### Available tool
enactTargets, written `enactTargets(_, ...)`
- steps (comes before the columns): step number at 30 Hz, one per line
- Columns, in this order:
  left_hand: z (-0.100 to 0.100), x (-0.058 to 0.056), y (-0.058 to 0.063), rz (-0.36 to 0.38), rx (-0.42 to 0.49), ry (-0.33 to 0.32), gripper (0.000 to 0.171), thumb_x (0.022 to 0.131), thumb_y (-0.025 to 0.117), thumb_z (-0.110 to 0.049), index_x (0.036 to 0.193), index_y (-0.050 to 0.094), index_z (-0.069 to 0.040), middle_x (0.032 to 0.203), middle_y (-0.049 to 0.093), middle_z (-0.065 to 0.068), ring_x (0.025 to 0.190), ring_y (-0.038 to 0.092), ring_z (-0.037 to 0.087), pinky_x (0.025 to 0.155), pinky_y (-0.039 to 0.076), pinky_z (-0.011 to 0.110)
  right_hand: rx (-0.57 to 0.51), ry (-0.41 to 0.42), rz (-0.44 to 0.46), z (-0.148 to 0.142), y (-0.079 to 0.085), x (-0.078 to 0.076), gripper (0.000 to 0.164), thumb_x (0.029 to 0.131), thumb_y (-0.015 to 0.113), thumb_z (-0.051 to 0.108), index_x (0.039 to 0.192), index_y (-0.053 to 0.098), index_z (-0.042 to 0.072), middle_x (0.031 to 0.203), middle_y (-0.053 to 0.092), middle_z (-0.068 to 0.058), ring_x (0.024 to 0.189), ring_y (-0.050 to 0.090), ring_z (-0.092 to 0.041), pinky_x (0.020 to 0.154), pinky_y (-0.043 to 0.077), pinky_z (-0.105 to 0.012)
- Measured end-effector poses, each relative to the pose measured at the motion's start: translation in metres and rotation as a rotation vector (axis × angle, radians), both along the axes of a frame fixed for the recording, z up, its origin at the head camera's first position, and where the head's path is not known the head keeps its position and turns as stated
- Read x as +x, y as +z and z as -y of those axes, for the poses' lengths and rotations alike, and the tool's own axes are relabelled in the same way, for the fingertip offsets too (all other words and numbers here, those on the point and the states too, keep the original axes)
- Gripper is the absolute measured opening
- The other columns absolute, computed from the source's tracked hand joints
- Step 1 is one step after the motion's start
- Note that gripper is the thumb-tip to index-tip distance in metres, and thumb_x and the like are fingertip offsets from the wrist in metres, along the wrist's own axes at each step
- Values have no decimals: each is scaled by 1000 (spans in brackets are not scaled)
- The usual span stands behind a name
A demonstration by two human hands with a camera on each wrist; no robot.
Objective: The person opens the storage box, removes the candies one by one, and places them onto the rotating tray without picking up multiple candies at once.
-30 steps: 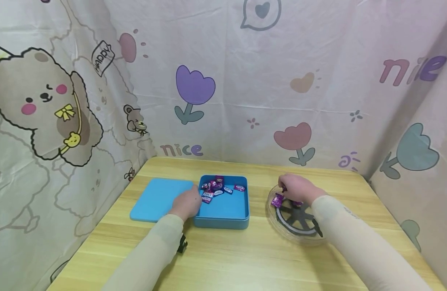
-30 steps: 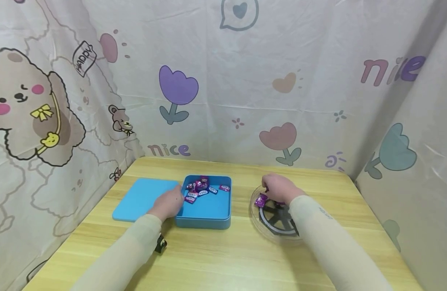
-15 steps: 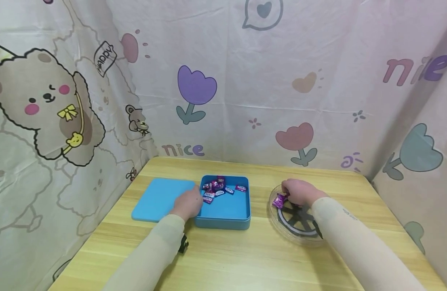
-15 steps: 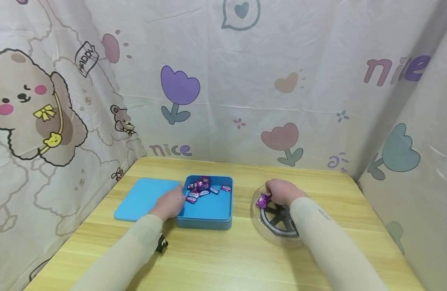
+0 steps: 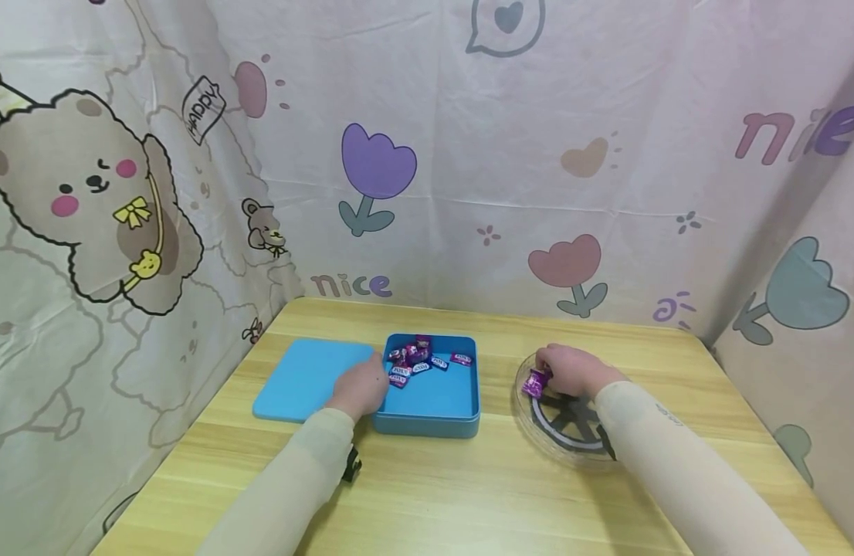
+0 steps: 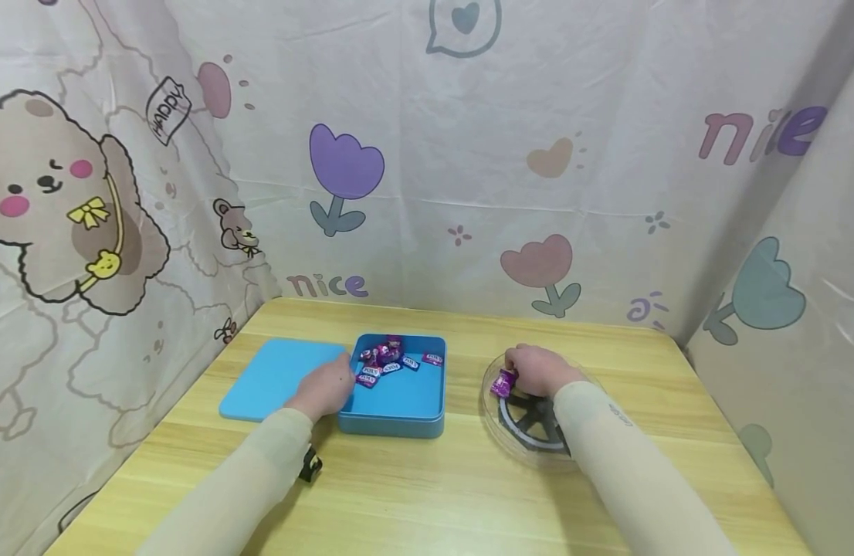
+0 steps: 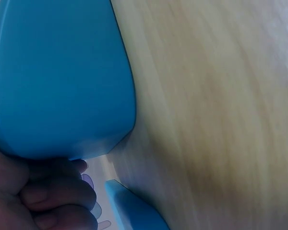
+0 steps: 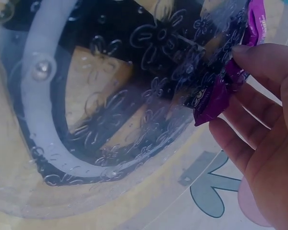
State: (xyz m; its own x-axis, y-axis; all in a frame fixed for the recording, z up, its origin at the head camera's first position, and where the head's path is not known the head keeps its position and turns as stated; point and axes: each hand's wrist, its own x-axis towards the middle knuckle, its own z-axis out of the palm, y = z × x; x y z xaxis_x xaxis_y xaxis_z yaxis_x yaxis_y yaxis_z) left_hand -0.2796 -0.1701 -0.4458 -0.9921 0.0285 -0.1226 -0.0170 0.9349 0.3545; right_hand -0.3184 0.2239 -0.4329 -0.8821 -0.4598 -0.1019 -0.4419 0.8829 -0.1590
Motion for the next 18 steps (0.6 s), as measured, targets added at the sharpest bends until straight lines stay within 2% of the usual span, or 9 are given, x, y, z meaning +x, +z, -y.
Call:
enactTargets(7, -1, 0, 0, -4, -16, -11, 54, 109, 33, -20, 156, 27, 6, 158, 36, 23, 141, 39, 41, 108, 39, 60, -21, 9, -30, 0, 5, 5, 23, 81, 73, 3, 101, 65, 12, 91, 56, 1, 81, 55, -18, 81, 53, -43)
enactTargets(18, 0, -1, -1, 2, 11, -6, 55, 109, 32, -20, 157, 26, 6, 158, 36, 23, 142, 37, 43, 109, 36, 61, -55, 8, -57, 4, 13, 8, 20, 85, 73, 8, 104, 67, 11, 97, 61, -2, 83, 56, -18, 85, 52, -45)
